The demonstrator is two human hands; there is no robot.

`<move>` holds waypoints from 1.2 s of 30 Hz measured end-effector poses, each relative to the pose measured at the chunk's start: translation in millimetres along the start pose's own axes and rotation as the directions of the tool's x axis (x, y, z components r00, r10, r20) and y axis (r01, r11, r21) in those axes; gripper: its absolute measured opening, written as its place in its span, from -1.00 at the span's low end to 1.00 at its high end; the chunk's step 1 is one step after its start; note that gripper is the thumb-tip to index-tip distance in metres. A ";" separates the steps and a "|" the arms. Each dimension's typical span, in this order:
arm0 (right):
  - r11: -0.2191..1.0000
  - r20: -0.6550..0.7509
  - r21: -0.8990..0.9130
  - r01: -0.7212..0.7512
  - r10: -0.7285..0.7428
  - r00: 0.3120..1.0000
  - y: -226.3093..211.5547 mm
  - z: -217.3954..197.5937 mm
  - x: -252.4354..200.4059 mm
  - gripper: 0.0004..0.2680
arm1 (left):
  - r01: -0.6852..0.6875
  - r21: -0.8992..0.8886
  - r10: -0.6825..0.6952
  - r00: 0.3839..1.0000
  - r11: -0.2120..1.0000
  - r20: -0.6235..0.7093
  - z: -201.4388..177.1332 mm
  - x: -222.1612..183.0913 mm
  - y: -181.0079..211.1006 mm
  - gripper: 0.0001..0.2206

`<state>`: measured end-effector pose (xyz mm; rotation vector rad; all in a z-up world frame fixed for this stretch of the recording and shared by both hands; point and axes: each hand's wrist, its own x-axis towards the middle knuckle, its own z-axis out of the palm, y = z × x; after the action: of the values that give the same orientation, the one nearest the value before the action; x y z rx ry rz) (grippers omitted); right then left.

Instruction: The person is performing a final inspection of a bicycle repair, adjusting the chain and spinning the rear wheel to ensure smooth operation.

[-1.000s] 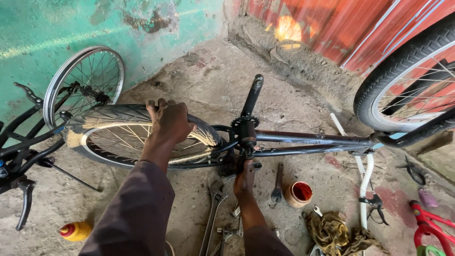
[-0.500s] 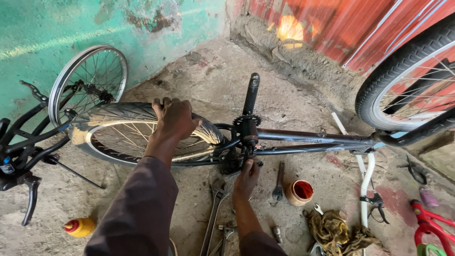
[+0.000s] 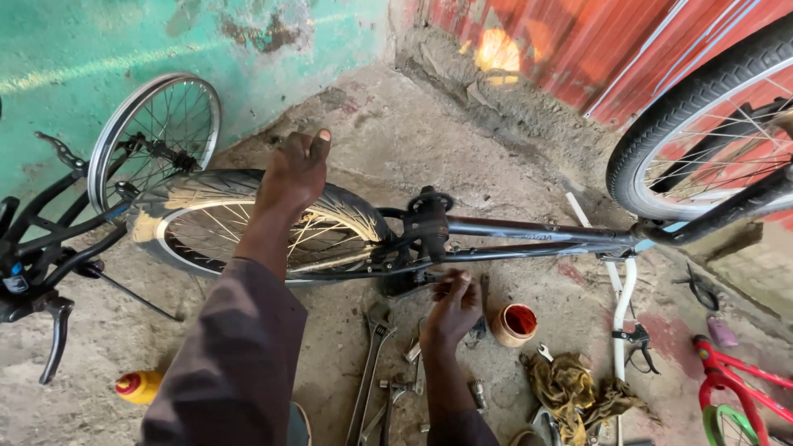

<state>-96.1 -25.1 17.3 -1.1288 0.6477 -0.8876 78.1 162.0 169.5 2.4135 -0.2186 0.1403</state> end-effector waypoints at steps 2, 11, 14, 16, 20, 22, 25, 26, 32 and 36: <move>0.987 -0.122 -0.090 -0.134 0.122 0.985 7.4 -7.2 6.7 -0.75 | 0.036 -0.018 -0.036 0.999 0.999 0.007 8.7 9.1 -7.5 -0.47; 0.896 0.246 0.007 -0.445 0.430 0.869 -98.2 54.3 -13.5 -0.40 | -0.016 0.531 0.417 0.640 0.847 -0.645 141.7 60.5 -62.0 -0.55; 0.807 0.184 0.088 -0.584 0.563 0.805 -50.8 49.2 17.1 -0.54 | -0.380 0.295 0.459 0.844 0.877 -0.277 115.8 -0.7 27.8 -0.75; 0.778 0.154 0.125 -0.616 0.598 0.787 -8.1 50.7 31.9 -0.62 | -0.418 0.186 0.448 0.878 0.889 -0.169 141.6 -13.1 36.9 -0.77; 0.811 0.114 0.094 -0.577 0.567 0.816 26.1 41.5 42.0 -0.57 | -0.513 0.008 0.472 0.796 0.858 0.378 149.9 -48.1 43.2 -0.53; 0.845 0.141 -0.020 -0.534 0.532 0.835 24.7 30.5 44.5 -0.57 | -0.502 0.036 0.430 0.774 0.864 0.464 148.5 -57.4 39.2 -0.45; 0.875 0.242 -0.279 -0.397 0.464 0.852 22.9 14.0 43.3 -0.52 | -0.473 0.058 0.353 0.729 0.879 0.586 151.7 -70.8 22.2 -0.38; 0.864 0.322 -0.418 -0.281 0.430 0.844 21.4 9.9 45.9 -0.48 | -0.447 0.048 0.326 0.718 0.893 0.616 154.4 -72.2 16.9 -0.38; 0.888 0.111 -0.331 -0.320 0.373 0.921 93.4 -122.4 84.4 -0.84 | -0.573 0.114 0.362 0.647 0.812 0.671 140.5 -84.9 59.8 -0.53; 0.122 -0.353 -0.912 -0.391 0.248 0.902 201.4 -278.9 153.1 -0.71 | -0.633 -0.037 0.452 0.509 0.773 0.733 163.5 -113.8 63.8 -0.48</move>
<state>-191.7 -258.3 -262.4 -1.9780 1.6556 0.0173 -39.0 20.3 69.7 2.4167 -1.4244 -0.5469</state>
